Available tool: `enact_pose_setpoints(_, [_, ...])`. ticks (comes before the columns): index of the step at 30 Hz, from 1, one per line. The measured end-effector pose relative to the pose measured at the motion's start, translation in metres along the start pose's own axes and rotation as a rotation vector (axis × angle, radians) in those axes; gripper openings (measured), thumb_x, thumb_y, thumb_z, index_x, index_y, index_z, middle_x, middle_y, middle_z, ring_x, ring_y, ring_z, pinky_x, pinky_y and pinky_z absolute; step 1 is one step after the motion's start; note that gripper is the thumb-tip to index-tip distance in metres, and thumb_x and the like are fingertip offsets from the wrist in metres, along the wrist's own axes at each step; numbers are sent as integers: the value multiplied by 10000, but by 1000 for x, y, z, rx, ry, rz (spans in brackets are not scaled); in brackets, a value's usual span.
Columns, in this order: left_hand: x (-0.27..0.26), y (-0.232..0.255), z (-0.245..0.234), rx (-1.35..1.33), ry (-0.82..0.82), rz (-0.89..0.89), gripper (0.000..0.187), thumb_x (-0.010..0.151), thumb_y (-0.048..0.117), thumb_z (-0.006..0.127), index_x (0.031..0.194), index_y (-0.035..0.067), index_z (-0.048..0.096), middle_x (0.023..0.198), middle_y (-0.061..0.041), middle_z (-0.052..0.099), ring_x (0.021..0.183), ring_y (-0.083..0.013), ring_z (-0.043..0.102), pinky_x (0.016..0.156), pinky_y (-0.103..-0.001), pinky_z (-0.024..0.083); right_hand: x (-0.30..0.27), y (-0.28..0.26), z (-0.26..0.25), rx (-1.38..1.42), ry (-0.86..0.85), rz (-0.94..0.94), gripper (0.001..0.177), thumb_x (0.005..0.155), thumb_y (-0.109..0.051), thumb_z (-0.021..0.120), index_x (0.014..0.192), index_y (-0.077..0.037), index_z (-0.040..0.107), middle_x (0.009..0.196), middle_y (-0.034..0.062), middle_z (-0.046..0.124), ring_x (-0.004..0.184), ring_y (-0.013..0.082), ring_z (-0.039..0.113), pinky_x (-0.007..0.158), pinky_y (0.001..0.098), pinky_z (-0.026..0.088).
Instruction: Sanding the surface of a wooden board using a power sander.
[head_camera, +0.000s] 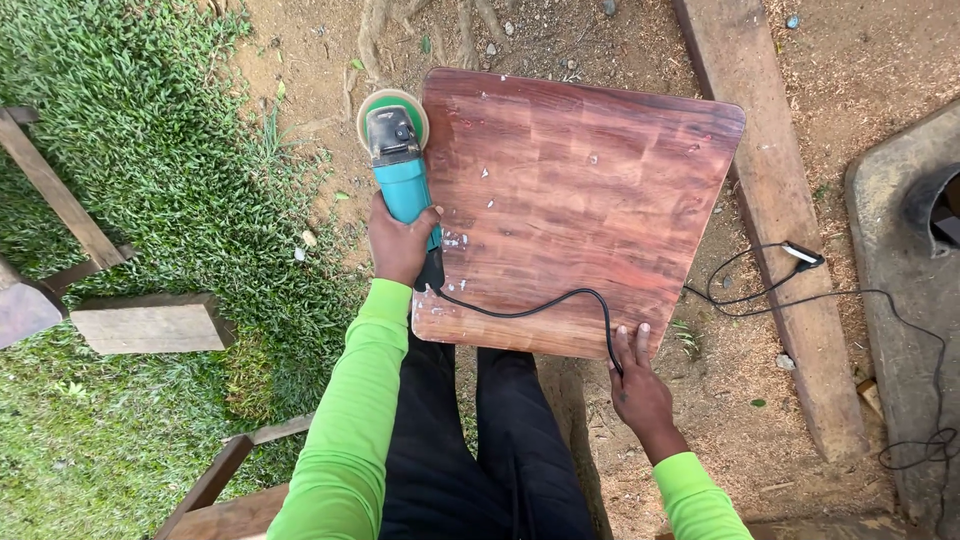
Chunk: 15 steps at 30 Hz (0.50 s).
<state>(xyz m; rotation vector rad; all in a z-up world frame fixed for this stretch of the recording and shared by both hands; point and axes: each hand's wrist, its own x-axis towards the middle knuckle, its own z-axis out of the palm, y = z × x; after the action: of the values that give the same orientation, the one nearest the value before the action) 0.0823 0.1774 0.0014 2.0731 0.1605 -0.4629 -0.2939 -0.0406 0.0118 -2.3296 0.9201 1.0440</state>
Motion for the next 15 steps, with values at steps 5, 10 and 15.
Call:
enact_pose_setpoints(5, [-2, -3, -2, 12, -31, 8, 530, 750, 222, 858, 1134, -21, 586, 966, -155, 727, 850, -256, 721, 810, -379, 577, 1, -4, -5, -7, -56, 29, 678, 985, -351, 502, 1609, -321, 238, 1728, 136, 100, 983, 384, 742, 711, 453, 638])
enact_pose_setpoints(10, [-1, -2, -3, 18, -41, -31, 537, 747, 234, 853, 1131, -23, 580, 958, -157, 735, 842, -256, 728, 808, -378, 581, 2, -6, -5, -31, -62, 38, 670, 1004, -359, 491, 1618, -312, 228, 1732, 131, 97, 1002, 385, 738, 718, 451, 636])
enact_pose_setpoints(15, [0, -2, 1, 45, -67, -2, 527, 753, 242, 864, 1114, -26, 588, 951, -167, 735, 836, -259, 730, 809, -379, 582, 2, -4, -3, -13, -50, 20, 688, 983, -343, 500, 1613, -305, 225, 1723, 130, 91, 1046, 372, 727, 712, 439, 644])
